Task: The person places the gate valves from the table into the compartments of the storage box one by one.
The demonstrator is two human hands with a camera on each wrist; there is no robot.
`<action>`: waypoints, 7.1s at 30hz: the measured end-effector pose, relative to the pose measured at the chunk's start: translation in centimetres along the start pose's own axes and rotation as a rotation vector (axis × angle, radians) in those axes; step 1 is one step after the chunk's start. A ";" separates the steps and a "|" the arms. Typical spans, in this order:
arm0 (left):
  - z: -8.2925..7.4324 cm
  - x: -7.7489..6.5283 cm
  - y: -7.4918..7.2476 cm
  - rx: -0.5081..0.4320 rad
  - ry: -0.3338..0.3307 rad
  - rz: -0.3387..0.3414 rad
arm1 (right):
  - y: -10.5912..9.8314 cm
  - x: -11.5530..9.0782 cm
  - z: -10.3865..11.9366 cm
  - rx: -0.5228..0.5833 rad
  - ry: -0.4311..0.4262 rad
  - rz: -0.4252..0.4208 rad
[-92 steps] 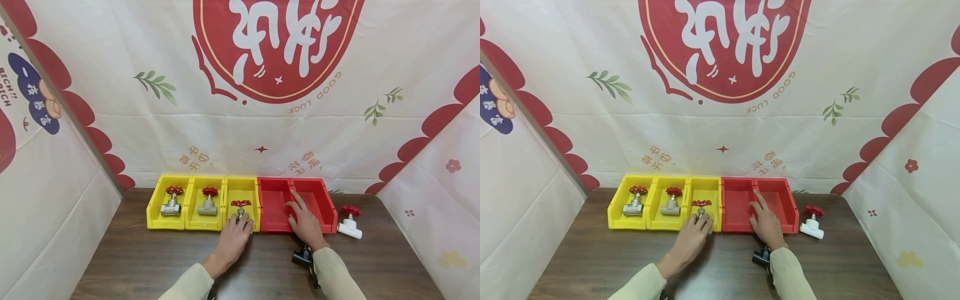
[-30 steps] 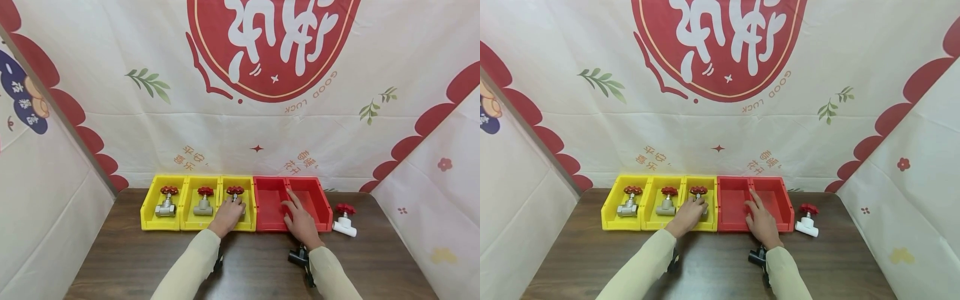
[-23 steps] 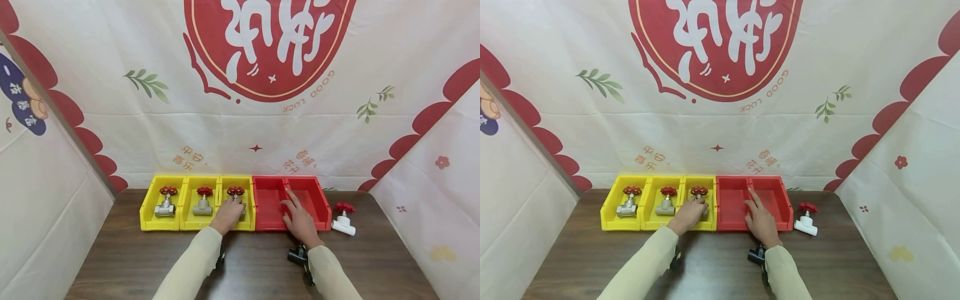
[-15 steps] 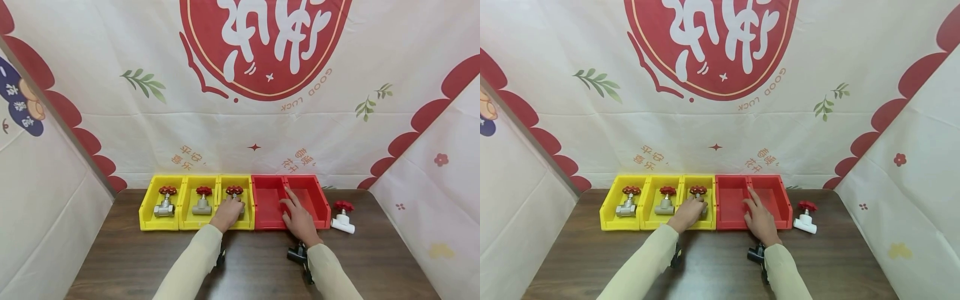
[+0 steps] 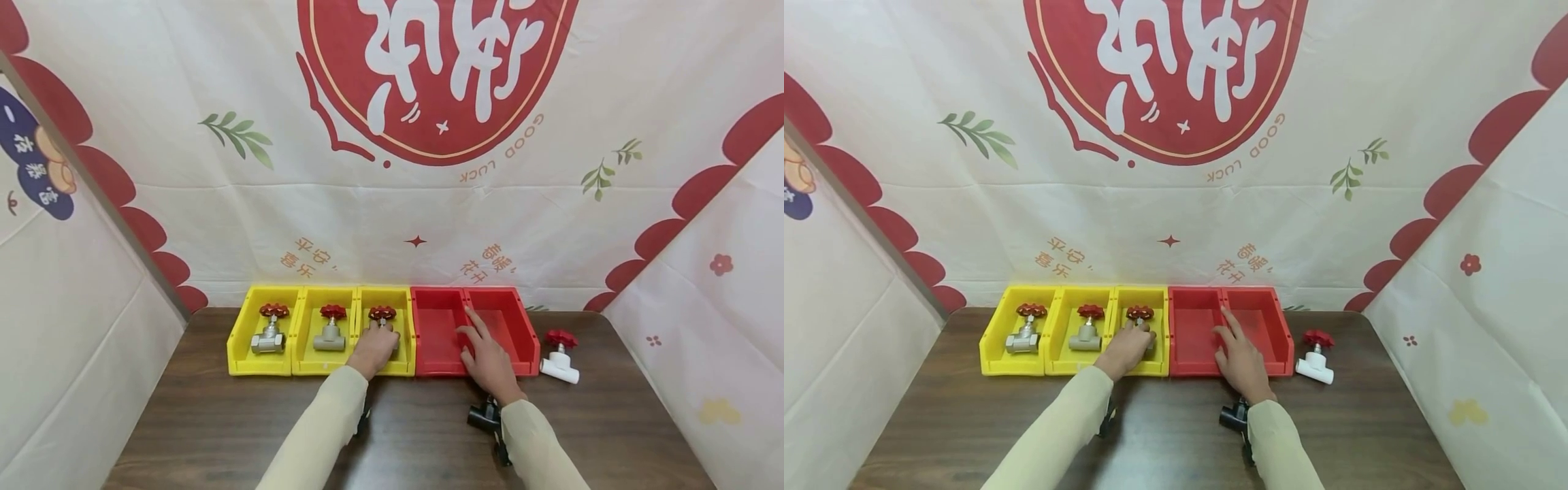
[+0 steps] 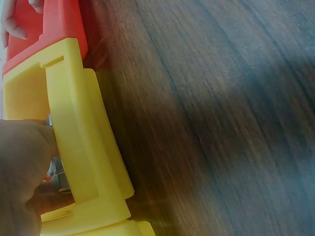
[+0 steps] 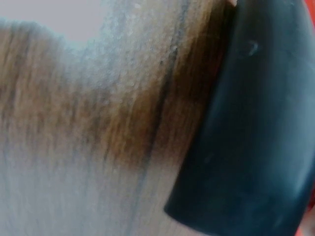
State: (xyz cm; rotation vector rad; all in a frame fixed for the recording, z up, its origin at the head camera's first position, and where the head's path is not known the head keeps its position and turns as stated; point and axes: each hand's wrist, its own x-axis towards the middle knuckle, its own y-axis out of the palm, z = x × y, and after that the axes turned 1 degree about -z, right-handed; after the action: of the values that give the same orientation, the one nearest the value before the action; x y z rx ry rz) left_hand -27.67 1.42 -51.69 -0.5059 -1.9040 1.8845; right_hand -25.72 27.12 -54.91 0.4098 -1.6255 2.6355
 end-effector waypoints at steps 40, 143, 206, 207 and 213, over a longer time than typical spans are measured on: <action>2.6 -2.8 -2.6 0.153 0.131 -0.315 | 0.4 0.0 -0.6 0.002 -0.008 -0.007; 15.8 -11.2 4.8 -0.223 -0.015 -0.520 | -0.6 0.6 0.3 -0.036 -0.012 -0.006; 15.4 -11.9 5.6 -0.259 -0.028 -0.490 | -5.1 -12.0 5.8 -0.265 0.110 0.164; 15.4 -11.9 5.6 -0.259 -0.026 -0.495 | -5.0 -12.1 5.9 -0.271 0.111 0.175; 15.5 -11.9 5.7 -0.250 -0.015 -0.508 | -4.3 -12.6 5.9 -0.271 0.119 0.253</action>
State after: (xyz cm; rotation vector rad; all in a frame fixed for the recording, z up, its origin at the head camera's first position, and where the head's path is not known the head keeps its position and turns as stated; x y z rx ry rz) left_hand -25.95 -17.92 -57.86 -0.0605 -2.0478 1.3396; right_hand -11.66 25.40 -51.59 0.0401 -2.0755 2.4866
